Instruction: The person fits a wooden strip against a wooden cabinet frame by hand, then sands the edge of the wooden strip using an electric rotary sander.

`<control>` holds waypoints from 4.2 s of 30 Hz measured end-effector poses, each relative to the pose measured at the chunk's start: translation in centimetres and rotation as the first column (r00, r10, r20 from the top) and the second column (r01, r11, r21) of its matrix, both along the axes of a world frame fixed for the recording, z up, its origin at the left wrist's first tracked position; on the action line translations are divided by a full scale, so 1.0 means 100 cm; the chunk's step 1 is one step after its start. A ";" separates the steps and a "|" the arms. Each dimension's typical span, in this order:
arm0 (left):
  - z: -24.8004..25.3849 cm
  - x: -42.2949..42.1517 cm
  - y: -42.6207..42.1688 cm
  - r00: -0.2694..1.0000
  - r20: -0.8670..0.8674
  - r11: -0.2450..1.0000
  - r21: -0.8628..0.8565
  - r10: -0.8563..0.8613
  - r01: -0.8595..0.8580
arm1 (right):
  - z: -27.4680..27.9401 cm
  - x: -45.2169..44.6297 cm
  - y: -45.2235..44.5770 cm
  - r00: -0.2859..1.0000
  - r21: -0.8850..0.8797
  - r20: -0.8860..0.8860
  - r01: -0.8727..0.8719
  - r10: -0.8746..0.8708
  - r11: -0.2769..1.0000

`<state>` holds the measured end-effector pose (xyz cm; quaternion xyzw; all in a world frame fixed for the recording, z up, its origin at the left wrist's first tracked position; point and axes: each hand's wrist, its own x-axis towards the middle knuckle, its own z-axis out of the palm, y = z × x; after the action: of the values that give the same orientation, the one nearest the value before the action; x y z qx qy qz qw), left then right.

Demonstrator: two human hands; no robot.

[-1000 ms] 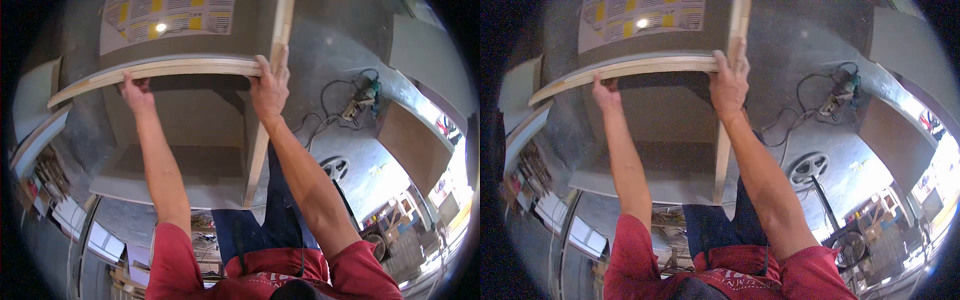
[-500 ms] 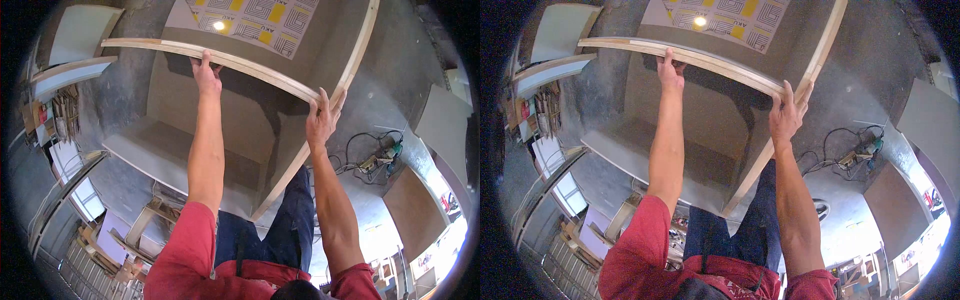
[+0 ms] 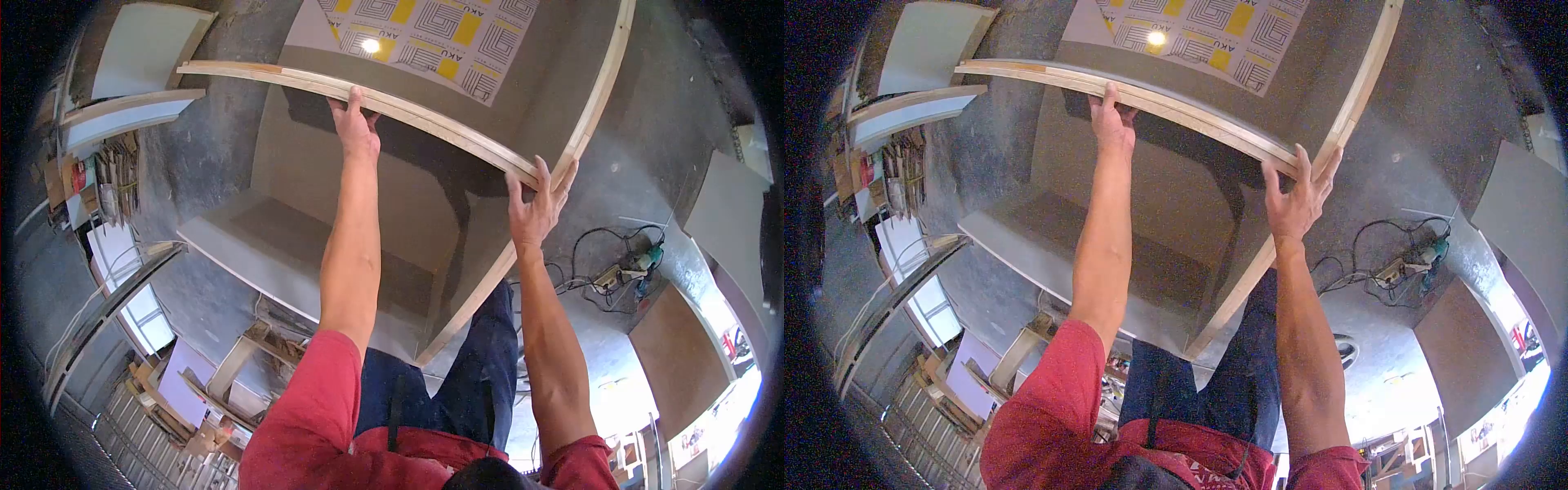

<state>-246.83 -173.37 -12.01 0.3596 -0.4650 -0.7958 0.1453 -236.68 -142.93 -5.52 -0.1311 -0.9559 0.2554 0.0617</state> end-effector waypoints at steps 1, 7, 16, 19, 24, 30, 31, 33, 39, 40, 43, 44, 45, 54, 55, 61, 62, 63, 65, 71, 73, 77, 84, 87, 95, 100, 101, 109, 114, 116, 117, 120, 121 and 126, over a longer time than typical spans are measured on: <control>-0.001 -0.001 -0.001 1.000 0.002 1.000 0.005 0.003 -0.003 | 0.000 -0.001 -0.001 1.000 -0.002 -0.003 -0.002 0.002 1.000; -0.008 -0.003 -0.010 0.995 0.078 0.996 0.060 -0.064 0.060 | -0.002 -0.003 -0.006 0.984 0.061 0.167 0.050 -0.060 0.997; 0.013 -0.011 0.002 0.996 0.090 0.996 0.093 -0.023 0.015 | -0.001 -0.002 -0.007 0.976 0.057 0.201 0.075 -0.085 0.996; -0.001 -0.042 0.019 0.978 0.127 0.979 -0.136 0.168 -0.150 | 0.000 -0.003 -0.008 0.970 0.073 0.224 0.083 -0.098 0.994; -0.001 -0.058 0.035 0.940 -0.025 0.933 -0.115 0.340 -0.341 | -0.006 -0.003 -0.006 0.973 0.035 0.213 0.086 -0.092 0.996; -0.007 -0.060 0.038 0.900 0.063 0.894 -0.162 0.432 -0.418 | -0.020 0.000 -0.004 0.997 0.249 0.068 -0.061 0.045 0.966; -0.008 -0.060 0.038 0.901 0.046 0.893 -0.164 0.432 -0.420 | -0.019 0.000 0.000 0.996 0.267 0.074 -0.062 0.044 0.962; -0.013 -0.061 0.037 0.903 0.036 0.895 -0.149 0.429 -0.420 | -0.020 -0.004 0.000 0.995 0.214 0.045 -0.102 0.094 0.971; -0.010 -0.060 0.037 0.890 0.116 0.888 -0.198 0.441 -0.415 | -0.016 -0.005 -0.004 0.991 0.245 0.078 -0.126 0.110 0.961; -0.012 -0.061 0.035 0.888 0.116 0.887 -0.194 0.445 -0.420 | -0.017 -0.005 -0.004 0.992 0.241 0.063 -0.124 0.112 0.963; -0.012 -0.058 0.037 0.903 0.014 0.885 -0.204 0.429 -0.418 | -0.022 -0.004 -0.004 0.993 0.236 0.057 -0.113 0.102 0.965; -0.004 -0.059 0.038 0.904 0.065 0.896 -0.185 0.422 -0.404 | -0.021 -0.004 -0.004 0.994 0.229 0.064 -0.099 0.086 0.968; 0.006 -0.059 0.040 0.904 0.115 0.905 -0.165 0.412 -0.392 | -0.020 -0.002 -0.003 0.994 0.243 0.068 -0.102 0.088 0.965; 0.008 -0.057 0.040 0.896 0.178 0.905 -0.208 0.408 -0.371 | -0.020 -0.003 -0.005 0.990 0.265 0.071 -0.139 0.125 0.954; 0.007 -0.057 0.039 0.901 0.173 0.908 -0.218 0.398 -0.359 | -0.020 -0.003 -0.005 0.989 0.266 0.069 -0.144 0.130 0.953; 0.010 -0.058 0.042 0.885 0.167 0.889 -0.235 0.434 -0.392 | -0.020 -0.002 -0.006 0.989 0.294 0.080 -0.142 0.124 0.945; 0.013 -0.058 0.042 0.885 0.166 0.889 -0.237 0.435 -0.392 | -0.018 -0.002 -0.007 0.989 0.291 0.083 -0.142 0.123 0.946; 0.017 -0.058 0.043 0.884 0.186 0.895 -0.223 0.429 -0.387 | -0.017 -0.002 -0.008 0.989 0.288 0.086 -0.141 0.121 0.947; 0.018 -0.057 0.044 0.883 0.210 0.902 -0.207 0.419 -0.378 | -0.017 -0.002 -0.008 0.990 0.280 0.083 -0.136 0.117 0.950; 0.005 -0.058 0.043 0.896 0.163 0.894 -0.259 0.413 -0.365 | -0.016 -0.003 -0.008 0.990 0.296 0.096 -0.125 0.101 0.947; -0.004 -0.058 0.040 0.905 0.155 0.905 -0.231 0.397 -0.358 | -0.018 -0.002 -0.008 0.991 0.292 0.116 -0.099 0.067 0.951; 0.016 -0.054 0.037 0.927 0.232 0.950 -0.180 0.294 -0.256 | -0.021 0.000 -0.008 0.994 0.275 0.025 -0.108 0.105 0.955; 0.017 -0.052 0.037 0.936 0.221 0.961 -0.099 0.274 -0.258 | -0.025 0.002 -0.003 0.992 0.299 0.002 -0.123 0.128 0.946; -0.004 -0.054 0.037 0.933 0.235 0.962 -0.112 0.271 -0.251 | -0.023 0.003 -0.008 0.996 0.303 0.036 -0.086 0.079 0.949; 0.007 -0.052 0.037 0.927 0.297 0.973 -0.082 0.230 -0.215 | -0.022 0.002 -0.007 0.992 0.313 -0.008 -0.115 0.124 0.943; 0.000 -0.055 0.035 0.933 0.231 0.958 -0.146 0.275 -0.246 | -0.021 0.002 -0.008 0.995 0.305 0.012 -0.096 0.097 0.948; 0.002 -0.055 0.036 0.936 0.226 0.958 -0.160 0.269 -0.237 | -0.021 0.003 -0.008 0.996 0.290 0.010 -0.087 0.088 0.953; 0.007 -0.053 0.038 0.923 0.270 0.960 -0.131 0.274 -0.247 | -0.023 0.004 -0.008 0.997 0.321 0.043 -0.071 0.060 0.944; 0.014 -0.055 0.037 0.919 0.307 0.968 -0.114 0.246 -0.222 | -0.025 0.002 -0.004 0.996 0.361 0.013 -0.085 0.086 0.929; 0.005 -0.055 0.035 0.922 0.313 0.973 -0.113 0.229 -0.203 | -0.024 0.003 -0.006 0.997 0.350 0.018 -0.076 0.075 0.934; 0.001 -0.056 0.034 0.922 0.306 0.971 -0.122 0.236 -0.208 | -0.023 0.003 -0.007 0.998 0.340 0.024 -0.069 0.064 0.938; 0.007 -0.054 0.037 0.918 0.291 0.961 -0.148 0.268 -0.234 | -0.023 0.002 -0.005 0.995 0.306 -0.016 -0.087 0.096 0.948; 0.008 -0.054 0.039 0.914 0.284 0.954 -0.163 0.290 -0.252 | -0.023 0.002 -0.006 0.995 0.305 -0.015 -0.091 0.100 0.948; 0.003 -0.055 0.039 0.913 0.247 0.941 -0.182 0.324 -0.285 | -0.023 0.000 -0.006 0.997 0.306 0.025 -0.083 0.079 0.948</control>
<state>-252.38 -169.50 -11.71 0.5230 -0.4741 -0.6709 0.2273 -236.63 -143.57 -7.80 -0.0822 -0.9889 0.1051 0.0647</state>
